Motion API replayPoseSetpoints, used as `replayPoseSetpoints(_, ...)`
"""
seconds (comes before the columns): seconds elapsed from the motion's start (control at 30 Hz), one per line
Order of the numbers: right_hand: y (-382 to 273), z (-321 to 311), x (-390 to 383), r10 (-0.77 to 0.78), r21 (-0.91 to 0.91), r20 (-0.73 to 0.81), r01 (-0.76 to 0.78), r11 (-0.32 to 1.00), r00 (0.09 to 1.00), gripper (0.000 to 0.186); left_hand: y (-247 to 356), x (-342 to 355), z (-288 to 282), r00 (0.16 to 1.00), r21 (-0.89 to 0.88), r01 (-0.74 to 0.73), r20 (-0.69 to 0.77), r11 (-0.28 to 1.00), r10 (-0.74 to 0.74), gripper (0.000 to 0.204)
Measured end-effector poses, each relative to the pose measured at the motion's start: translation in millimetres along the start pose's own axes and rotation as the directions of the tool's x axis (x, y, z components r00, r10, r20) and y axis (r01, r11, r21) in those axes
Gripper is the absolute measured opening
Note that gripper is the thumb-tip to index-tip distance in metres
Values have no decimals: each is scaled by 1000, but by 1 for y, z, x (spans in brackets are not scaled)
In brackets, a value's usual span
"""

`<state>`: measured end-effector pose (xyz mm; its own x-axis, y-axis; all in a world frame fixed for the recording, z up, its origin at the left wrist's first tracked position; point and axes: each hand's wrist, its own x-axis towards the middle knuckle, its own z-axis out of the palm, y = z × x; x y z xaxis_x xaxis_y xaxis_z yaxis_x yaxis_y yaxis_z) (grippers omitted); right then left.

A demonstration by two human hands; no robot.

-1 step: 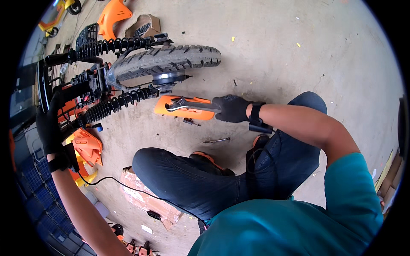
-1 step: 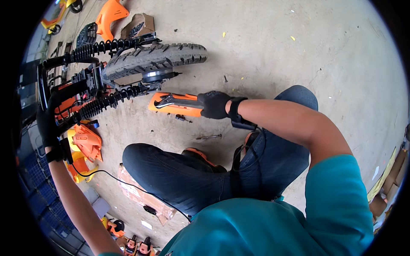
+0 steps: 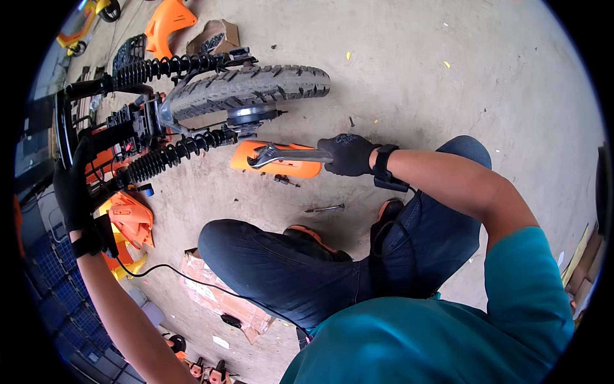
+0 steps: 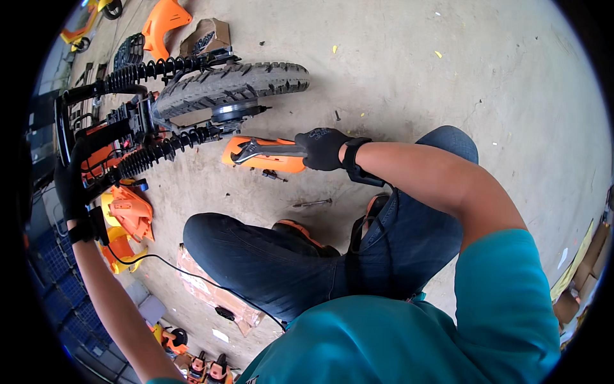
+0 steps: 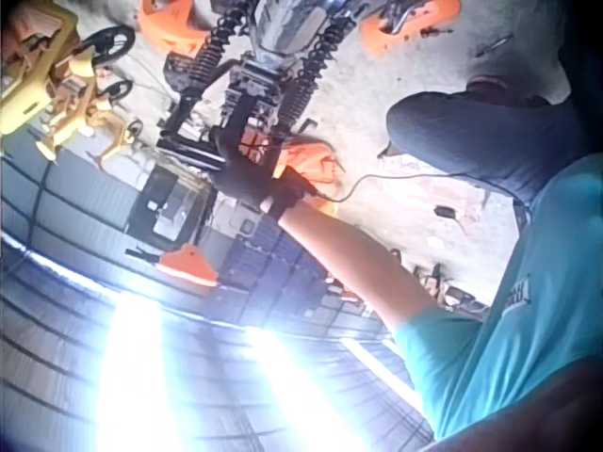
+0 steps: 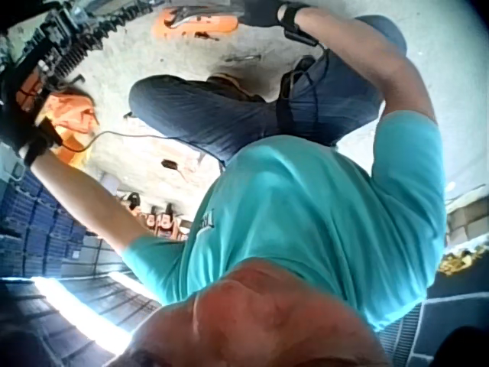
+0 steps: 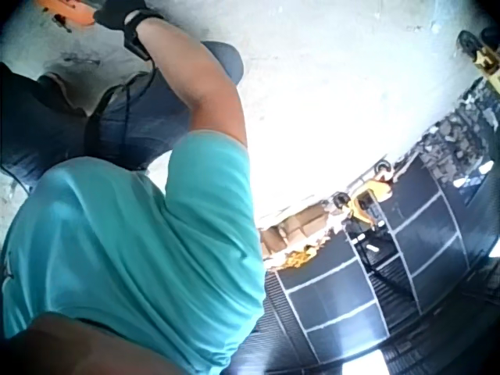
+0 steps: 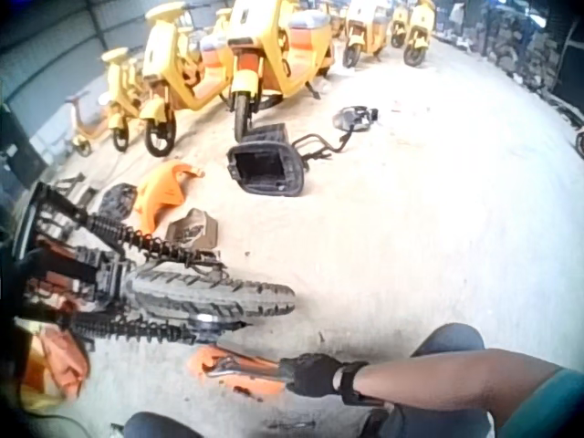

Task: The person loosens and removes a bolt from the rear wheel assembly of a motorcycle using a wrench and a socket tool while sitting on the floor.

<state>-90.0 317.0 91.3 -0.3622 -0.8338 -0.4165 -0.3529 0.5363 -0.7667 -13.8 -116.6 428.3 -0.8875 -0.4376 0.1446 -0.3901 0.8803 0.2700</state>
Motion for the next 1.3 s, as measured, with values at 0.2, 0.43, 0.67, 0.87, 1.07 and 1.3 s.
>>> replayPoseSetpoints(0.2, 42, 1, -6, 34, 90, -95, -26, 996, 995, 33, -15, 16, 26, 999, 21, -28, 29, 999, 27, 33)
replayPoseSetpoints(0.43, 55, -5, 9, -5, 85, -60, 10, 996, 998, 37, -24, 16, 14, 996, -36, 61, 71, 997, -59, 32)
replayPoseSetpoints(0.67, 69, -8, 19, -11, 56, -77, 15, 998, 997, 31, -24, 17, 18, 998, -115, 57, 45, 992, -52, 34)
replayPoseSetpoints(0.87, 72, -7, 29, 89, 41, -122, -85, 996, 988, 24, -27, 17, 12, 990, -77, 132, 60, 988, -127, 36)
replayPoseSetpoints(1.07, 81, 10, 46, 214, -20, -138, -219, 976, 967, 24, -10, 12, 19, 990, -149, 143, 19, 978, -142, 37)
replayPoseSetpoints(1.3, 75, 22, 57, 247, -156, -245, -290, 944, 937, 24, -10, 12, 18, 988, -155, 153, 34, 976, -150, 39)
